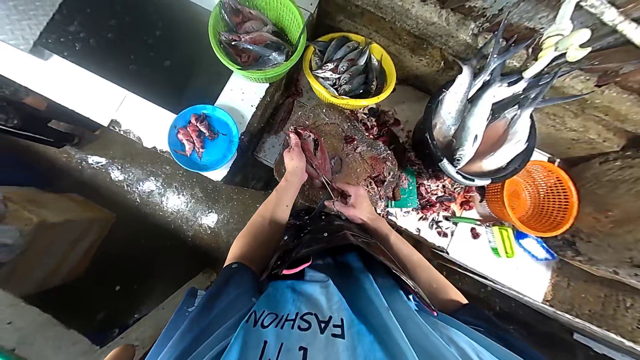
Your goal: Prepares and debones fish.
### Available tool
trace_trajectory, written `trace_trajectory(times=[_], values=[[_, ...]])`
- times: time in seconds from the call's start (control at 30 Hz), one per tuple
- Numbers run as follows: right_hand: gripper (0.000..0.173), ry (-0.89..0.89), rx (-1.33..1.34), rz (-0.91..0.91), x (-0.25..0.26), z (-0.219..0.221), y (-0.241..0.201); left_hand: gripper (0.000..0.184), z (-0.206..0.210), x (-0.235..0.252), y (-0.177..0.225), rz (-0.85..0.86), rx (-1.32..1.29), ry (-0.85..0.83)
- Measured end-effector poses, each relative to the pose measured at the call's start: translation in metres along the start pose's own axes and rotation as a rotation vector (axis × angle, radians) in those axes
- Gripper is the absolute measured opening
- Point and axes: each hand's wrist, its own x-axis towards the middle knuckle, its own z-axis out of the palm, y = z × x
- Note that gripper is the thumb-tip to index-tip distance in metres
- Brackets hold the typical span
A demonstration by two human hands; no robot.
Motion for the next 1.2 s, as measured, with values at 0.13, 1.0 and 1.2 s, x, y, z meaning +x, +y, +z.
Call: trace_trajectory(times=[0.13,1.0,1.2], values=[[0.028,-0.066,0.293,-0.076,-0.010,-0.002,-0.009,0.069,-0.002,0.007,-0.001,0.109,0.070,0.005],[0.028,-0.048,0.725,0.070,0.004,0.001,-0.003,0.068,0.019,-0.003,-0.011,0.188,-0.049,0.003],[0.027,-0.208,0.989,-0.056,-0.011,-0.033,-0.051,0.054,-0.009,0.017,-0.020,0.486,0.269,-0.050]])
